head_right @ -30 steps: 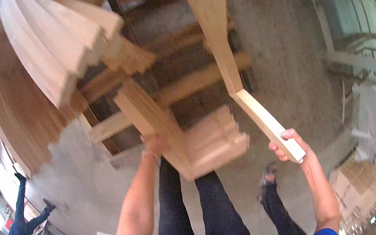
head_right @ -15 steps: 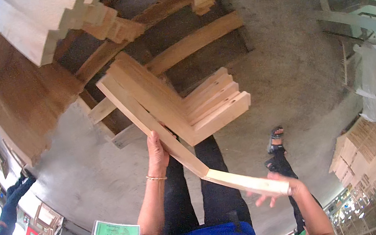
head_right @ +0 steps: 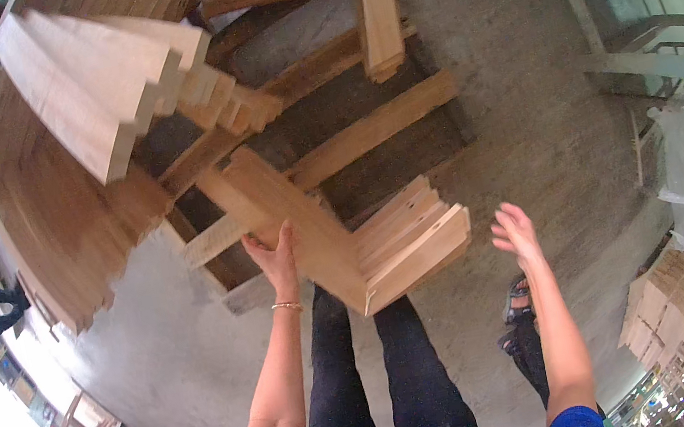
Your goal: The person repeatedly picks up L-shaped wooden frames from a pile on the floor and stacks them into a neat pile. The person handles the frames by hand, aligning them and placing them one by one onto the growing stack.
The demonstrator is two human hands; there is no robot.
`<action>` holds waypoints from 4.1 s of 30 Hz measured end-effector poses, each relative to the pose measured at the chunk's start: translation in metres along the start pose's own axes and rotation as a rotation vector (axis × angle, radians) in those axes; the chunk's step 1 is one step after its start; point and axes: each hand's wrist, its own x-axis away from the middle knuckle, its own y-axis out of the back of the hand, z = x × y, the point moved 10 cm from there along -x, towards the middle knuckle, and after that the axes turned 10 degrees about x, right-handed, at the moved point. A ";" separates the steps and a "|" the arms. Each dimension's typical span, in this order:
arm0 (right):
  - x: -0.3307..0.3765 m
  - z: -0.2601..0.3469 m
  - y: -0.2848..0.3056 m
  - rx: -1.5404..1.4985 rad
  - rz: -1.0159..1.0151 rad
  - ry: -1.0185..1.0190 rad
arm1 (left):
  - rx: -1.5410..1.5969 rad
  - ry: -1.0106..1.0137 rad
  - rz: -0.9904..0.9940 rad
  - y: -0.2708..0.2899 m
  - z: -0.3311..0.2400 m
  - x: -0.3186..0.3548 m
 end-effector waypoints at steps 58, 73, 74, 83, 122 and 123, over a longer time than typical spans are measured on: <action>0.423 0.339 -0.054 0.550 -0.582 1.519 | -0.127 -0.232 0.159 0.264 -0.226 0.034; 0.293 0.211 -0.217 0.543 0.122 0.838 | -0.036 -0.270 -0.146 0.365 -0.288 -0.230; 0.287 0.204 -0.223 0.524 0.156 0.817 | -0.248 -0.279 -0.210 0.368 -0.289 -0.246; 0.167 0.156 -0.217 0.519 0.221 0.669 | -0.131 -0.124 0.028 0.371 -0.247 -0.295; 0.089 0.101 0.041 0.086 0.413 -0.118 | -1.007 -0.856 -0.547 0.331 -0.330 -0.230; 0.130 0.081 0.053 0.092 0.385 -0.186 | -0.895 -1.062 -0.444 0.285 -0.318 -0.200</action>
